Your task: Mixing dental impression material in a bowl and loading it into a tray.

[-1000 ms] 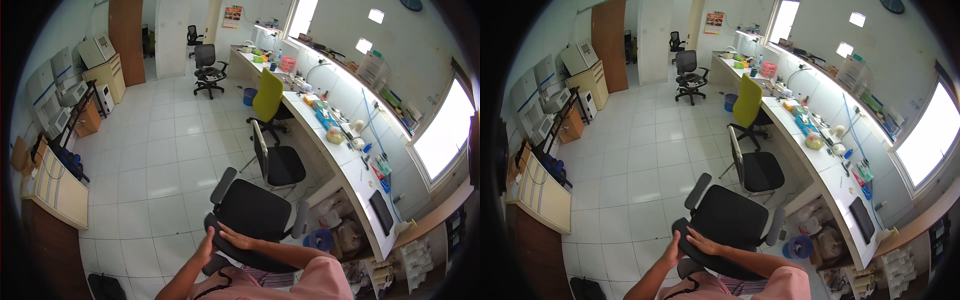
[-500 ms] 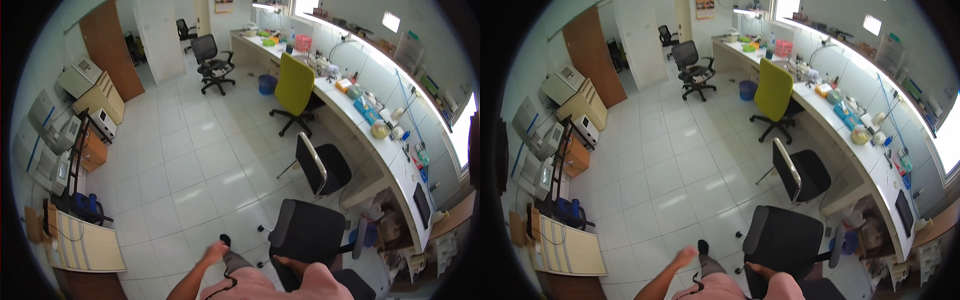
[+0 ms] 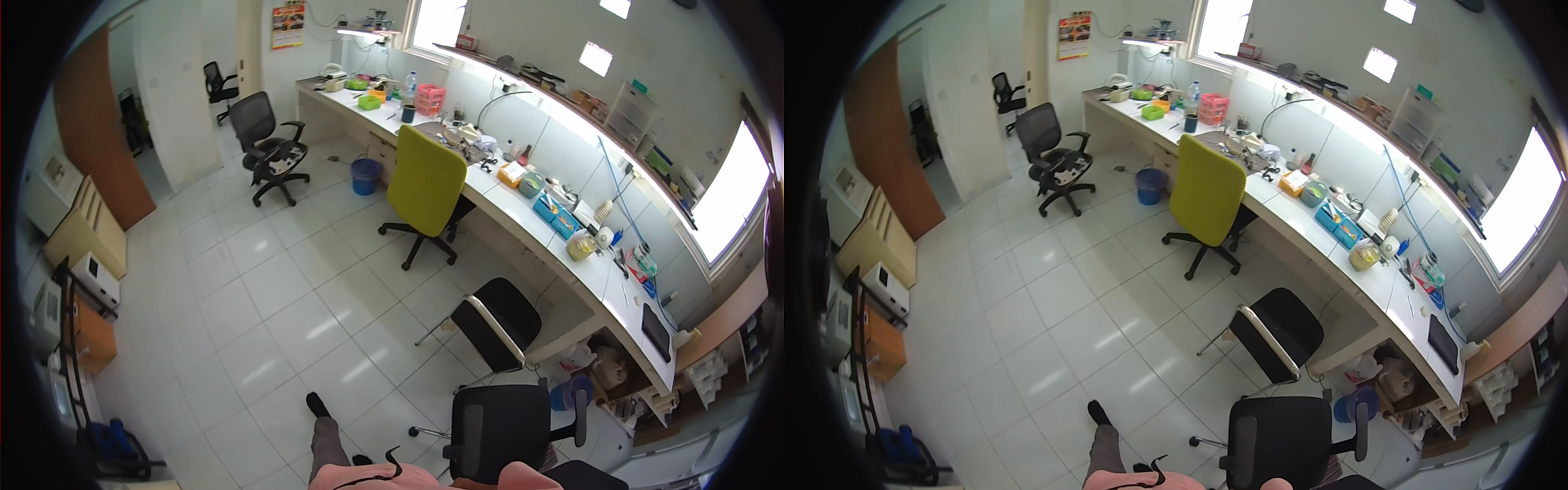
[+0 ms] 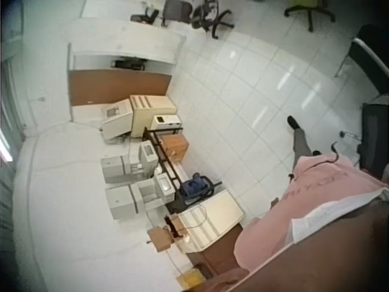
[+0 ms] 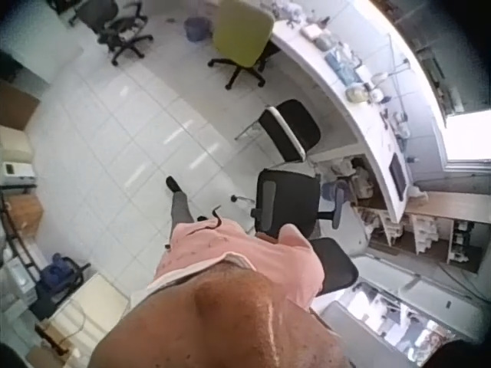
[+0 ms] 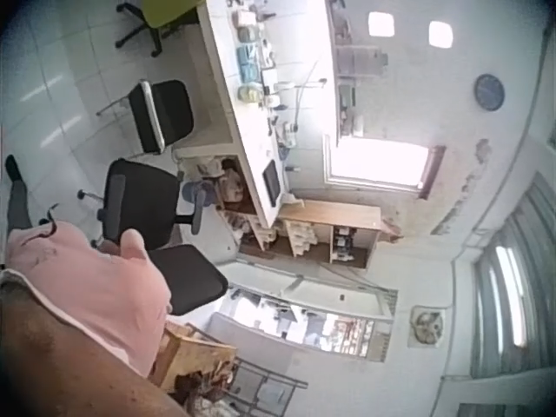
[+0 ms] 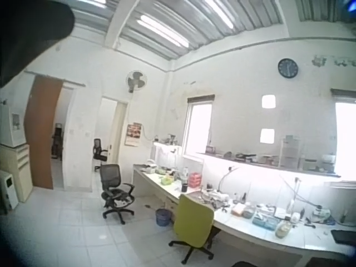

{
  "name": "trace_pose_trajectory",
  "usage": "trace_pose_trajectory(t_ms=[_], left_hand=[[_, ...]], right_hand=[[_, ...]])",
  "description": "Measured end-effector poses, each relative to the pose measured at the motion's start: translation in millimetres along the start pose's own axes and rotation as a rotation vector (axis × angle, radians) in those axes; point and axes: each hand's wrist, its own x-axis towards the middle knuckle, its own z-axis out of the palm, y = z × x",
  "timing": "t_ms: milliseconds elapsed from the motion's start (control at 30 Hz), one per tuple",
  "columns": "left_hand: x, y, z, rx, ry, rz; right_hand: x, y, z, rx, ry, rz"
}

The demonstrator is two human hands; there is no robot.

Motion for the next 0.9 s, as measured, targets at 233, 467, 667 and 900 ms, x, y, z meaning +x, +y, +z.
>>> trace_pose_trajectory(t_ms=[233, 467, 667, 900], left_hand=[[200.7, -21.0, 10.5, -0.044, 0.007, 0.151], [444.9, -49.7, -75.7, -0.278, -0.378, -0.222], [710.6, -3.2, -302.4, -1.184, 0.178, -0.273], [788.5, 32.6, -308.3, -0.907, -0.157, -0.218]], right_hand=[[26.6, -121.5, 0.8, 0.228, 0.028, -0.023], [76.1, -269.2, -28.3, 0.313, -0.079, -0.136], [145.4, -385.7, -53.5, 0.502, -0.023, -0.199], [326.2, -443.1, -43.4, 0.324, 0.024, -0.519]])
